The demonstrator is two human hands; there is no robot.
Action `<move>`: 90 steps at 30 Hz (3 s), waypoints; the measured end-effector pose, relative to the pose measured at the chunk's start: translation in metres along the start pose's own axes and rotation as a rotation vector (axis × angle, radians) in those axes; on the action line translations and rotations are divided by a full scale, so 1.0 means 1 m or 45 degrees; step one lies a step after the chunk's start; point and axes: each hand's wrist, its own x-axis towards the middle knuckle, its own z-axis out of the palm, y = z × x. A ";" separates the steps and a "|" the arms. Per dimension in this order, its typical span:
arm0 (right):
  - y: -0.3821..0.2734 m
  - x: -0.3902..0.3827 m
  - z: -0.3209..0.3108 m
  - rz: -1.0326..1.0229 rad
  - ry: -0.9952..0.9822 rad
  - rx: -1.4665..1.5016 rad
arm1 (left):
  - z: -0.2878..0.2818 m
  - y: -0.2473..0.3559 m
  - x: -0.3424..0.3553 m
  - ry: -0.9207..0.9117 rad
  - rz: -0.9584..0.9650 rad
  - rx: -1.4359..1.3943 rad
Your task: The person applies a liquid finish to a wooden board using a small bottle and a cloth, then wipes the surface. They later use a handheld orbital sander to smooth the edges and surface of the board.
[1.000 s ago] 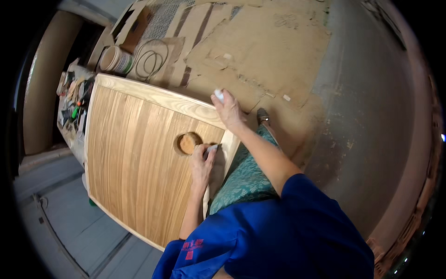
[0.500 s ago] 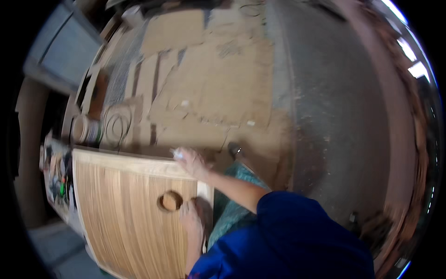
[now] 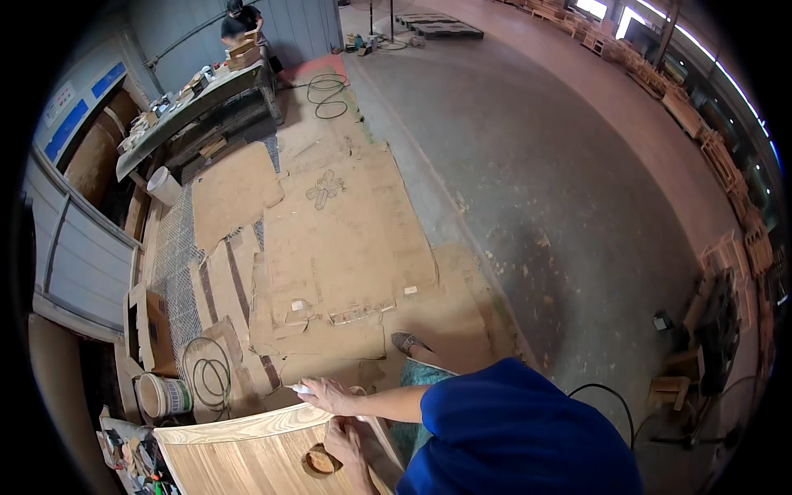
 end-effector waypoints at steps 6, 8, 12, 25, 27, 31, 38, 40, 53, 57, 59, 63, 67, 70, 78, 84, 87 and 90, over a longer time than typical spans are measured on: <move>0.004 0.004 0.002 -0.036 -0.128 0.091 | 0.017 -0.026 -0.014 0.203 0.188 -0.132; 0.003 0.005 0.005 0.044 -0.135 0.046 | 0.016 -0.013 0.009 0.157 0.063 -0.077; 0.012 -0.001 0.010 0.044 -0.116 0.107 | 0.005 -0.008 -0.001 0.071 0.060 -0.096; 0.010 0.001 -0.005 -0.070 0.043 0.007 | 0.011 -0.012 -0.004 0.046 0.023 -0.146; -0.001 0.002 -0.005 -0.009 -0.081 0.034 | 0.010 -0.018 -0.007 0.063 0.020 -0.107; -0.014 0.007 -0.012 0.061 -0.220 0.041 | -0.008 0.002 0.013 -0.037 -0.170 -0.249; -0.020 0.016 -0.032 0.024 0.023 0.184 | -0.001 -0.004 0.019 -0.109 -0.131 -0.288; -0.016 0.013 -0.037 0.007 0.046 0.184 | -0.007 -0.010 0.012 -0.149 -0.177 -0.255; -0.013 0.018 -0.032 -0.016 0.029 0.065 | -0.039 -0.059 0.003 0.164 -0.194 -0.438; -0.015 0.017 -0.033 -0.023 0.025 0.077 | -0.048 -0.028 0.046 0.036 0.571 0.137; -0.017 0.018 -0.034 -0.007 0.009 0.120 | -0.059 -0.031 0.060 -0.065 0.787 0.399; -0.017 0.016 -0.034 0.025 -0.005 0.086 | -0.073 -0.036 0.082 -0.232 1.122 0.595; -0.015 0.016 -0.032 0.001 0.001 0.085 | -0.069 -0.035 0.095 -0.307 1.328 0.553; -0.011 0.016 -0.032 0.062 -0.007 0.126 | -0.061 -0.033 0.097 -0.350 1.384 0.493; -0.011 0.022 -0.036 0.164 -0.045 0.225 | -0.047 -0.014 0.088 -0.200 1.403 0.318; -0.012 0.023 -0.037 0.095 -0.048 0.132 | -0.042 0.007 0.026 0.026 0.341 -0.040; -0.021 0.021 -0.040 0.172 -0.101 0.135 | -0.011 0.000 -0.005 0.035 0.092 -0.189; -0.021 0.018 -0.042 0.066 -0.070 0.149 | -0.004 0.005 -0.033 0.093 0.041 0.002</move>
